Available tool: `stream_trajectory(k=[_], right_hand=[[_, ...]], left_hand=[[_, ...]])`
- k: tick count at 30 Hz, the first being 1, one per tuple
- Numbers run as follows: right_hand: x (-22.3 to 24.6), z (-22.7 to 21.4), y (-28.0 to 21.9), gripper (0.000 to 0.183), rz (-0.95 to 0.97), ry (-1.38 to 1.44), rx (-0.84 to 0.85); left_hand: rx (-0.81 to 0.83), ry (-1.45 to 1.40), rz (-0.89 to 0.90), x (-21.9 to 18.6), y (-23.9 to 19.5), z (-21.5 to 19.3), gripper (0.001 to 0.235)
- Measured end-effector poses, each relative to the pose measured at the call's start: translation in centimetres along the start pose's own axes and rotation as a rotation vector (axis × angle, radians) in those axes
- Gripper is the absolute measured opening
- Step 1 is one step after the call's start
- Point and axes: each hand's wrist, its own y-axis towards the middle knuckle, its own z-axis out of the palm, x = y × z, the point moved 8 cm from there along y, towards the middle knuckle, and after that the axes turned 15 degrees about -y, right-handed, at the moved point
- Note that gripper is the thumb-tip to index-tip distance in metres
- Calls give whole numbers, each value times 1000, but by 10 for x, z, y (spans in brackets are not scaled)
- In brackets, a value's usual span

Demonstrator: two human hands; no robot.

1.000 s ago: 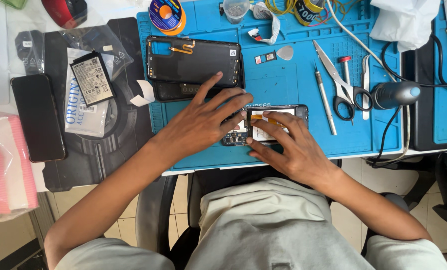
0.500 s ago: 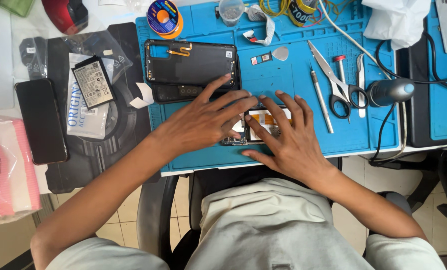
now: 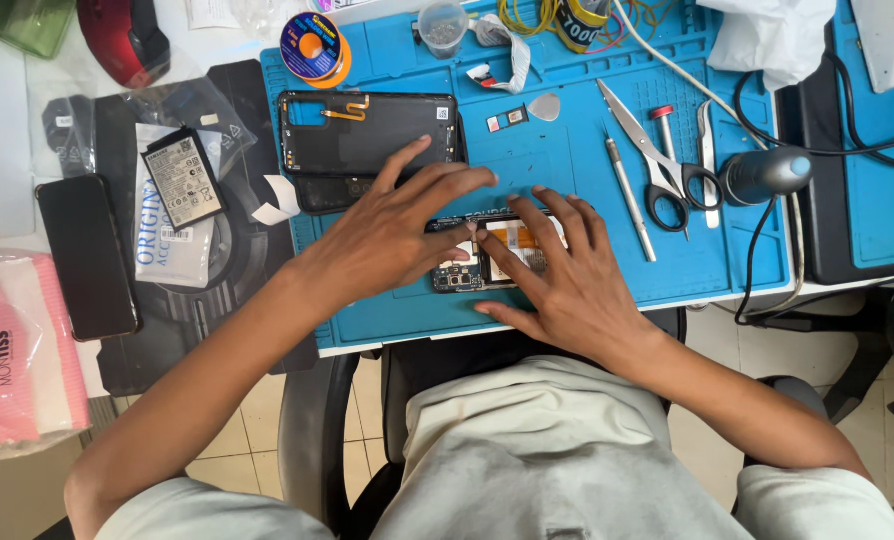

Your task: The person removes a protective film from a smartphone battery using a metal tool, then places the battery into the phone chassis and presses it down. They connect a ribbon cable and use a screwdriver to secure internal components.

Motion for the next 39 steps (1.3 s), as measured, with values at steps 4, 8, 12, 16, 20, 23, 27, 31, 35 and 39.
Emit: stream_trajectory(k=[4,8,12,16,20,23,27,31,35,39], right_hand=[[1,1,0,64,3,12,18],[0,3,0,64,1,13,36],[0,4,1,67,9,13,52],[0,5,0,68,11,10,52],[0,7,-1,66,7,6,56],[0,8,-2,68,8,-2,53],[0,10,-3,69,13,-13,55],[1,11,-3,70,10,-26,58],[0,10,-2,70,4,-31,53],[0,10,-3,69,3,-33,58]], left_hand=[[-44,-91,-38,6,-4,-8,18],[-91,-110,-52,8,-11,-9,20],[-73,-17,7,2,-13,-2,25],[-74,65,38,0,-12,-1,27],[-79,75,44,-2,-13,-1,27],[-83,69,54,-1,-15,-1,29],[-90,94,76,-3,-16,3,26],[-77,123,77,-1,-17,6,27],[-86,126,80,-2,-16,6,27],[-94,131,77,-3,-16,5,29]])
